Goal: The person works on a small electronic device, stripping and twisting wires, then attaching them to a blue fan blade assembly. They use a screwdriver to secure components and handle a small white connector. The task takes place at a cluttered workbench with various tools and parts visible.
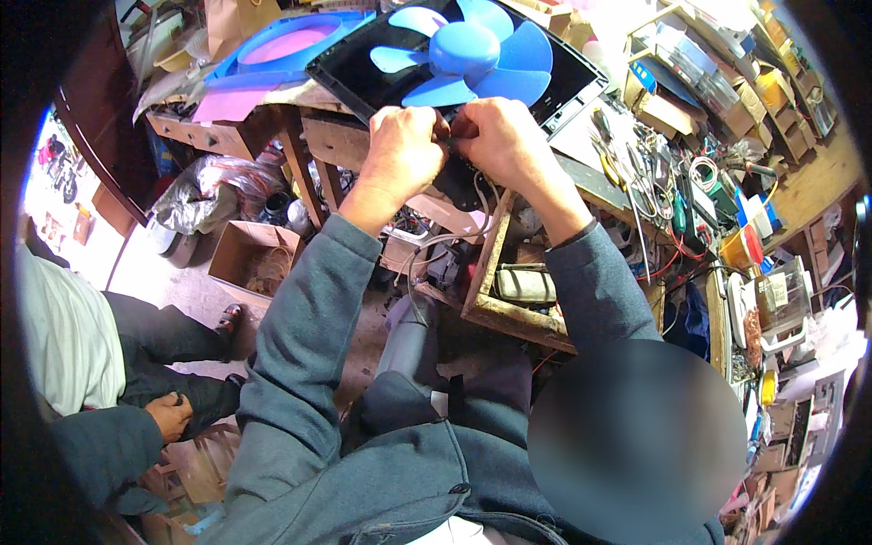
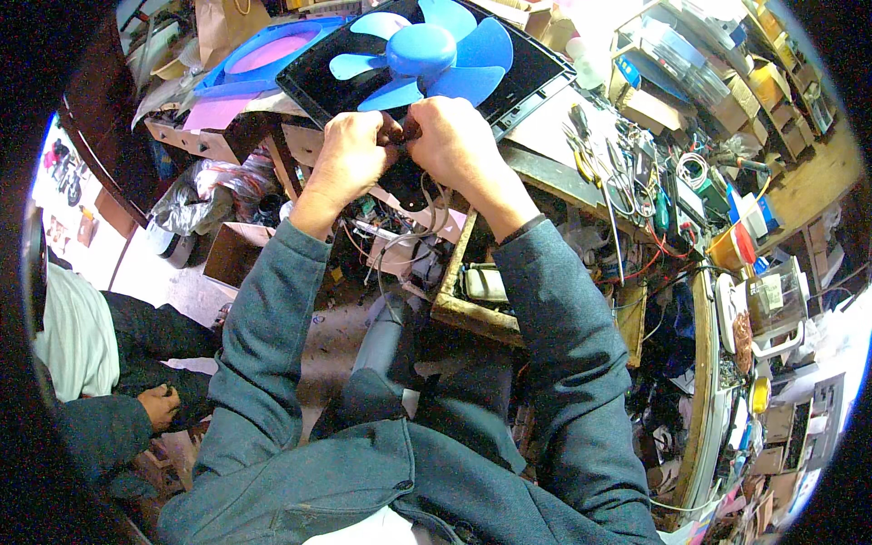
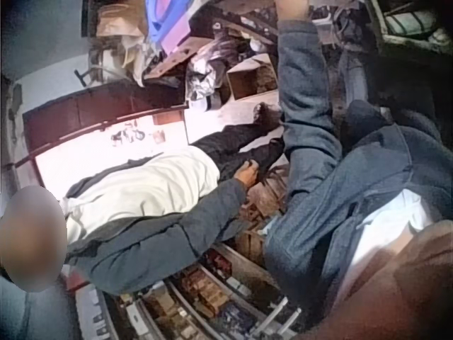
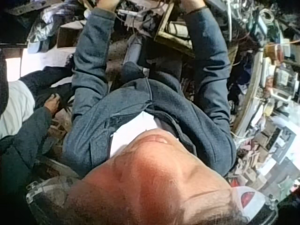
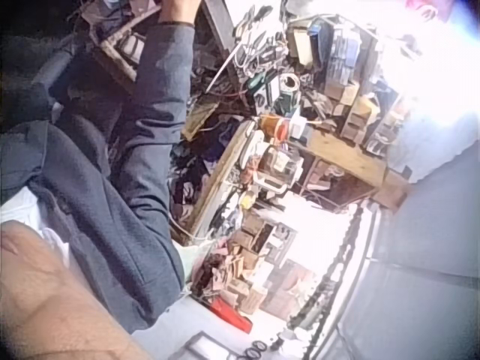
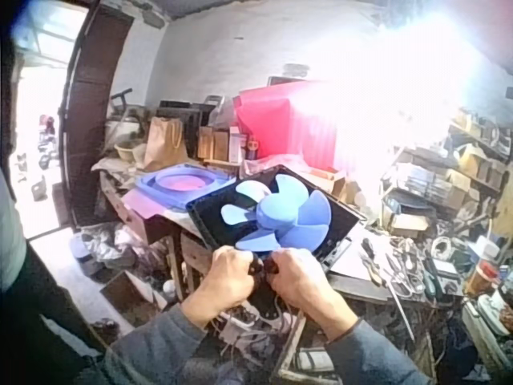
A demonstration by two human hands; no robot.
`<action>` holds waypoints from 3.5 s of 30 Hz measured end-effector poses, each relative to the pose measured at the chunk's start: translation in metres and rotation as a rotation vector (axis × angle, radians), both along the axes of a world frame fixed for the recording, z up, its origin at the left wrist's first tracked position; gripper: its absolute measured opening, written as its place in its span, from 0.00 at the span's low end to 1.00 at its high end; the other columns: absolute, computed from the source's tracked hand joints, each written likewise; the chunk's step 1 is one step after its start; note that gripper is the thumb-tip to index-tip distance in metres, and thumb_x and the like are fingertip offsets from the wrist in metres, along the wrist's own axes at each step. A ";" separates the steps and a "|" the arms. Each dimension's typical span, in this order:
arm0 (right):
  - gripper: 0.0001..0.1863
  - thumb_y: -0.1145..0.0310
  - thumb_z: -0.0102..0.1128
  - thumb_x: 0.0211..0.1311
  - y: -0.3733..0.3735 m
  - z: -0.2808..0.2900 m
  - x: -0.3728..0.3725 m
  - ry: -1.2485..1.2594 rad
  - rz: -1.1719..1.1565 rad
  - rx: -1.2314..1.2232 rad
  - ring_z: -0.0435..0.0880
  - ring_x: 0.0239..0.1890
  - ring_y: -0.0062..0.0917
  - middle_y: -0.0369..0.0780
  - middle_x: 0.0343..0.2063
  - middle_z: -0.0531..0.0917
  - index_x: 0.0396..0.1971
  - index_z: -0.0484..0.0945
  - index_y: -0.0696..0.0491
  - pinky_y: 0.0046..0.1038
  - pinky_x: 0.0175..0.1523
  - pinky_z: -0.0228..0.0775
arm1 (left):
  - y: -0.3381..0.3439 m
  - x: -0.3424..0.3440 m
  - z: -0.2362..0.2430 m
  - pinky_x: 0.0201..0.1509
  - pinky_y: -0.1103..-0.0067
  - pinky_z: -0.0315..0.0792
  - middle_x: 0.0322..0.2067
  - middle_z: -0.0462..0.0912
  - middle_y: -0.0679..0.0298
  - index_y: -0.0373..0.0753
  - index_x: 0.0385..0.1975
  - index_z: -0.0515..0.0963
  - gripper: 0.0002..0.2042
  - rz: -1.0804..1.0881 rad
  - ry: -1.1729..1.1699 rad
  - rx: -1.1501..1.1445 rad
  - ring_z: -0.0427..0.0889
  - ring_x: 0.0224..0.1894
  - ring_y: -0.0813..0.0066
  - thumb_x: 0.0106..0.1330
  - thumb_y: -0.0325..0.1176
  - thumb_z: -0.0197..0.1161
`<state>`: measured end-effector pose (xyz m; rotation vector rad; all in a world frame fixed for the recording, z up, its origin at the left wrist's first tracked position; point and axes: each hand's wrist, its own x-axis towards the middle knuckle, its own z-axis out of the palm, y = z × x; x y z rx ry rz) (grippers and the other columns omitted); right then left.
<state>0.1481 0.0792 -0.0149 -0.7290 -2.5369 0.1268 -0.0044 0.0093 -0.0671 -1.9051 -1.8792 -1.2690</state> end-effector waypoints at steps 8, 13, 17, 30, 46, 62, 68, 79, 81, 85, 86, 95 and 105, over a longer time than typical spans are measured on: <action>0.10 0.73 0.62 0.44 0.004 -0.002 -0.001 0.034 0.038 -0.044 0.86 0.36 0.48 0.52 0.29 0.85 0.30 0.87 0.55 0.43 0.45 0.78 | 0.002 0.000 -0.002 0.44 0.67 0.79 0.31 0.87 0.52 0.35 0.33 0.86 0.12 -0.002 0.002 0.010 0.87 0.36 0.55 0.51 0.34 0.75; 0.10 0.73 0.63 0.46 0.002 -0.001 -0.005 -0.007 -0.016 0.005 0.86 0.36 0.46 0.51 0.29 0.85 0.31 0.87 0.55 0.41 0.45 0.79 | 0.006 -0.004 -0.006 0.46 0.66 0.79 0.31 0.87 0.52 0.36 0.32 0.86 0.11 -0.017 -0.013 0.032 0.87 0.36 0.55 0.53 0.34 0.74; 0.10 0.72 0.68 0.49 0.001 -0.005 -0.004 -0.010 -0.028 0.051 0.87 0.36 0.44 0.49 0.30 0.86 0.34 0.87 0.55 0.38 0.43 0.79 | 0.005 -0.002 -0.006 0.46 0.66 0.78 0.31 0.87 0.51 0.36 0.32 0.86 0.10 -0.010 0.006 0.029 0.87 0.36 0.54 0.54 0.35 0.72; 0.09 0.71 0.62 0.52 -0.002 -0.002 -0.001 -0.241 -0.064 0.088 0.86 0.40 0.47 0.47 0.33 0.87 0.34 0.86 0.51 0.44 0.45 0.78 | -0.001 0.003 0.001 0.45 0.64 0.78 0.30 0.86 0.50 0.37 0.32 0.87 0.09 -0.030 0.000 -0.033 0.87 0.36 0.51 0.53 0.34 0.71; 0.06 0.71 0.63 0.49 -0.006 -0.007 -0.002 -0.050 -0.095 0.099 0.87 0.32 0.46 0.50 0.25 0.85 0.26 0.86 0.55 0.42 0.38 0.81 | -0.009 0.005 0.012 0.44 0.72 0.77 0.26 0.86 0.53 0.38 0.29 0.89 0.07 -0.047 -0.038 -0.099 0.88 0.31 0.60 0.51 0.31 0.74; 0.11 0.63 0.58 0.63 0.057 0.001 0.218 -0.301 -0.861 0.220 0.86 0.40 0.46 0.51 0.33 0.86 0.37 0.80 0.56 0.45 0.44 0.78 | -0.001 0.001 0.015 0.44 0.72 0.80 0.25 0.87 0.54 0.41 0.29 0.89 0.09 -0.099 0.018 -0.197 0.88 0.30 0.61 0.49 0.35 0.70; 0.12 0.64 0.60 0.62 0.056 -0.045 0.236 -0.211 -0.920 0.239 0.84 0.40 0.48 0.51 0.36 0.84 0.40 0.77 0.54 0.45 0.46 0.77 | -0.004 -0.005 0.011 0.45 0.71 0.79 0.24 0.87 0.54 0.42 0.28 0.90 0.08 -0.086 0.041 -0.157 0.87 0.30 0.61 0.49 0.34 0.70; 0.13 0.65 0.52 0.66 0.092 -0.043 0.258 -0.067 -0.691 0.242 0.84 0.36 0.51 0.54 0.31 0.83 0.33 0.80 0.59 0.45 0.44 0.77 | 0.003 -0.002 0.019 0.44 0.72 0.79 0.25 0.87 0.55 0.40 0.28 0.89 0.09 -0.095 0.034 -0.183 0.88 0.31 0.62 0.47 0.35 0.71; 0.16 0.60 0.58 0.66 0.098 -0.040 0.259 0.059 -0.617 0.212 0.82 0.30 0.45 0.50 0.27 0.83 0.31 0.79 0.60 0.40 0.37 0.74 | 0.000 -0.005 0.017 0.44 0.72 0.79 0.25 0.87 0.55 0.41 0.28 0.89 0.09 -0.082 0.038 -0.181 0.88 0.31 0.61 0.48 0.35 0.71; 0.08 0.63 0.54 0.73 0.059 -0.007 0.222 1.065 -0.384 -0.568 0.62 0.14 0.12 0.27 0.18 0.68 0.36 0.77 0.50 0.19 0.16 0.50 | -0.001 -0.002 0.019 0.44 0.71 0.79 0.25 0.87 0.54 0.41 0.28 0.89 0.09 -0.090 0.011 -0.198 0.88 0.31 0.61 0.48 0.35 0.71; 0.08 0.64 0.52 0.75 0.037 0.011 0.206 1.200 -0.151 -0.609 0.63 0.15 0.14 0.29 0.19 0.67 0.37 0.75 0.51 0.20 0.17 0.51 | 0.000 -0.002 0.018 0.44 0.71 0.79 0.25 0.87 0.54 0.41 0.29 0.89 0.09 -0.092 0.013 -0.216 0.88 0.30 0.61 0.49 0.35 0.71; 0.04 0.75 0.41 0.78 -0.034 0.064 0.086 0.876 0.417 -0.397 0.89 0.41 0.40 0.52 0.37 0.84 0.47 0.60 0.53 0.35 0.49 0.84 | -0.004 -0.004 0.024 0.43 0.73 0.79 0.24 0.87 0.55 0.41 0.30 0.89 0.09 -0.092 -0.001 -0.277 0.88 0.28 0.64 0.50 0.34 0.70; 0.05 0.72 0.43 0.79 -0.037 0.028 0.052 0.726 0.286 -0.325 0.88 0.41 0.29 0.45 0.35 0.82 0.45 0.60 0.56 0.26 0.46 0.83 | -0.004 -0.003 0.023 0.43 0.73 0.80 0.25 0.87 0.54 0.40 0.31 0.89 0.10 -0.088 -0.007 -0.270 0.88 0.30 0.63 0.49 0.34 0.70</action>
